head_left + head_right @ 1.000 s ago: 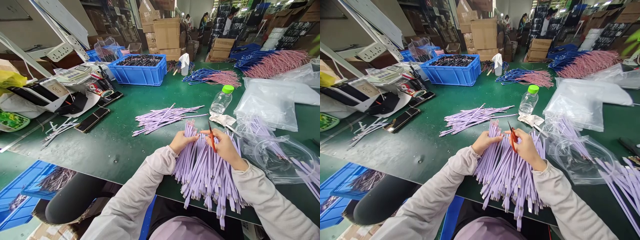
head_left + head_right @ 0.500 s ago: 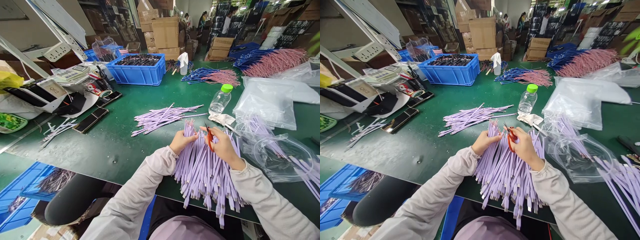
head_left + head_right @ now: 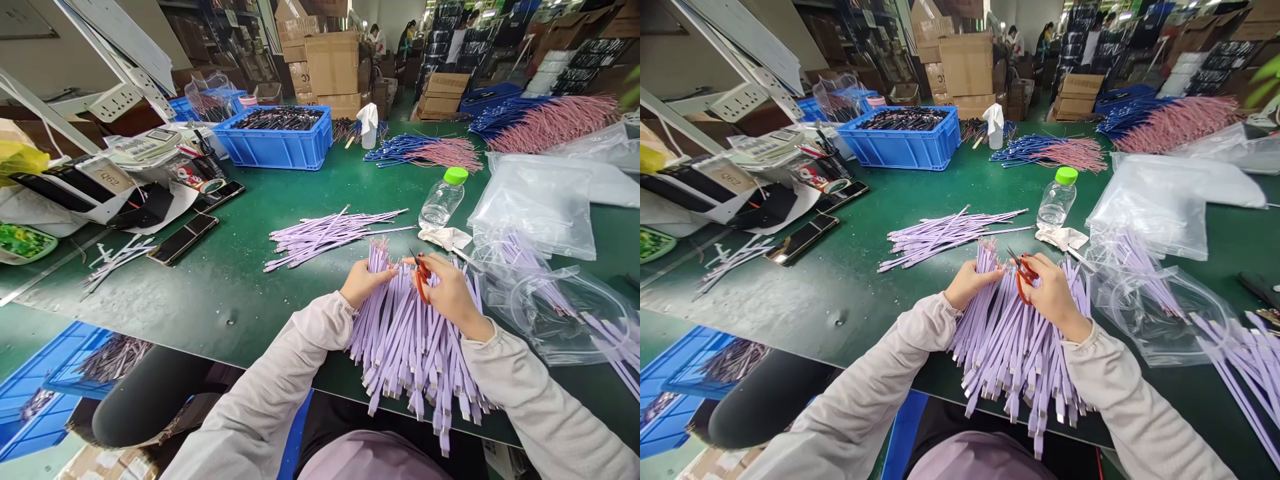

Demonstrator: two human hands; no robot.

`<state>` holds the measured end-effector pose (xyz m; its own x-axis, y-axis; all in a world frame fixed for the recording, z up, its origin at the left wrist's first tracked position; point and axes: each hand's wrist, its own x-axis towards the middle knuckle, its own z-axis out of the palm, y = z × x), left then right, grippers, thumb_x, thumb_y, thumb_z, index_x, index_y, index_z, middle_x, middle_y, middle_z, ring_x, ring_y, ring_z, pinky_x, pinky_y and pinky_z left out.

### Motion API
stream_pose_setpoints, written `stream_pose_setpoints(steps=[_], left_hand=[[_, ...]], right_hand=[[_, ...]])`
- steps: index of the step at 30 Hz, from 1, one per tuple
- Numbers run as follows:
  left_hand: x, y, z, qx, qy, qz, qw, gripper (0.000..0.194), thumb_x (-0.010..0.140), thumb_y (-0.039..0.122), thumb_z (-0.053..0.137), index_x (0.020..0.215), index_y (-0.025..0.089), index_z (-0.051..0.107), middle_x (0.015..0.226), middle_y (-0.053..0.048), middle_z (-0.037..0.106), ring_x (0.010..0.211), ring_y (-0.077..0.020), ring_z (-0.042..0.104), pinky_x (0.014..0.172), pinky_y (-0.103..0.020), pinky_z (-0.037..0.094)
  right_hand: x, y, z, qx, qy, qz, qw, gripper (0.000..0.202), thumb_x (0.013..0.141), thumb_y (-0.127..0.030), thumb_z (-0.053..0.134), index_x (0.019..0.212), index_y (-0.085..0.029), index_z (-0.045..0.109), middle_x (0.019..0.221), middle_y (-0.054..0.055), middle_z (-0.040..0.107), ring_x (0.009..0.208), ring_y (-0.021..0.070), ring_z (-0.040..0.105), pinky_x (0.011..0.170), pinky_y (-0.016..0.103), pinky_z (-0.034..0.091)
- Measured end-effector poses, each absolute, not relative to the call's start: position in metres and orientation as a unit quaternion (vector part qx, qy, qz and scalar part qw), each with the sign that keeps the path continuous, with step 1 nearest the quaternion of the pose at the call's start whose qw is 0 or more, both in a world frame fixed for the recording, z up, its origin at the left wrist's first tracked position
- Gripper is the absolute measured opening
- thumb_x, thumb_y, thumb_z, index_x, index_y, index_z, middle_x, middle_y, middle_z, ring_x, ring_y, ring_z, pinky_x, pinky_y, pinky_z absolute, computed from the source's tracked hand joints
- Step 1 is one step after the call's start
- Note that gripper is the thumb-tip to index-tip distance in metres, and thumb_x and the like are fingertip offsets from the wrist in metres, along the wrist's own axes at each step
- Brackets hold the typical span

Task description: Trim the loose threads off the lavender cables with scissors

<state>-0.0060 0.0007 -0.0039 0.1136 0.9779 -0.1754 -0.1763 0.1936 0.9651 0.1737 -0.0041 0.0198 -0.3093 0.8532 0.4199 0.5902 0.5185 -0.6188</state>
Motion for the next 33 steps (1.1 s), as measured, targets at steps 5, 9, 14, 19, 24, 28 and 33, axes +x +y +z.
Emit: stream_pose_setpoints(steps=[5,9,14,19,24,28,33], left_hand=[[-0.006,0.0,-0.002,0.403,0.466,0.472,0.63,0.036,0.056,0.036,0.082,0.077,0.01,0.068,0.07,-0.001,0.061,0.065,-0.0111,0.051,0.069,-0.026,0.04],[-0.007,-0.001,0.001,0.405,0.454,0.471,0.639,0.04,0.055,0.04,0.082,0.076,0.009,0.067,0.066,-0.001,0.058,0.062,-0.0103,0.049,0.067,-0.026,0.039],[-0.008,-0.001,0.002,0.413,0.45,0.469,0.638,0.041,0.055,0.041,0.082,0.076,0.009,0.066,0.065,0.0,0.057,0.062,-0.0102,0.049,0.066,-0.025,0.039],[-0.009,-0.001,0.004,0.401,0.443,0.453,0.661,0.042,0.058,0.042,0.082,0.077,0.009,0.064,0.069,-0.002,0.06,0.064,-0.0118,0.053,0.065,-0.026,0.04],[-0.011,0.001,0.006,0.362,0.403,0.42,0.728,0.049,0.058,0.045,0.082,0.085,0.009,0.062,0.073,-0.003,0.06,0.063,-0.0118,0.057,0.052,-0.022,0.036],[-0.012,0.001,0.006,0.379,0.411,0.437,0.705,0.045,0.065,0.045,0.078,0.084,0.007,0.065,0.066,0.001,0.053,0.054,-0.0051,0.046,0.046,-0.02,0.027],[-0.01,0.001,0.008,0.39,0.445,0.441,0.675,0.035,0.076,0.039,0.068,0.087,0.006,0.067,0.065,0.0,0.054,0.05,-0.0042,0.043,0.046,-0.021,0.027]], right_hand=[[0.175,-0.005,0.021,-0.472,-0.783,0.169,0.368,0.027,0.081,-0.018,0.051,0.102,-0.019,0.068,0.08,0.004,0.058,0.07,0.0174,0.054,0.068,0.029,0.045],[0.175,-0.005,0.019,-0.459,-0.788,0.187,0.365,0.03,0.081,-0.017,0.052,0.107,-0.019,0.067,0.08,0.004,0.056,0.071,0.0168,0.053,0.067,0.029,0.045],[0.175,-0.004,0.016,-0.448,-0.784,0.195,0.382,0.027,0.082,-0.018,0.054,0.105,-0.019,0.068,0.078,0.002,0.055,0.069,0.0159,0.053,0.067,0.029,0.045],[0.176,-0.005,0.016,-0.446,-0.784,0.204,0.38,0.026,0.081,-0.017,0.055,0.104,-0.02,0.067,0.08,0.002,0.056,0.07,0.0157,0.054,0.067,0.028,0.044],[0.176,-0.003,0.016,-0.463,-0.783,0.157,0.383,0.018,0.081,-0.017,0.054,0.094,-0.018,0.066,0.077,0.002,0.055,0.067,0.0155,0.053,0.065,0.028,0.044],[0.18,0.002,0.008,-0.488,-0.789,0.089,0.362,0.016,0.081,-0.016,0.053,0.094,-0.016,0.062,0.081,0.003,0.055,0.07,0.017,0.054,0.066,0.029,0.044],[0.188,0.004,0.002,-0.502,-0.82,-0.081,0.262,0.023,0.078,-0.015,0.059,0.101,-0.017,0.061,0.093,0.007,0.059,0.087,0.0235,0.056,0.08,0.034,0.042]])
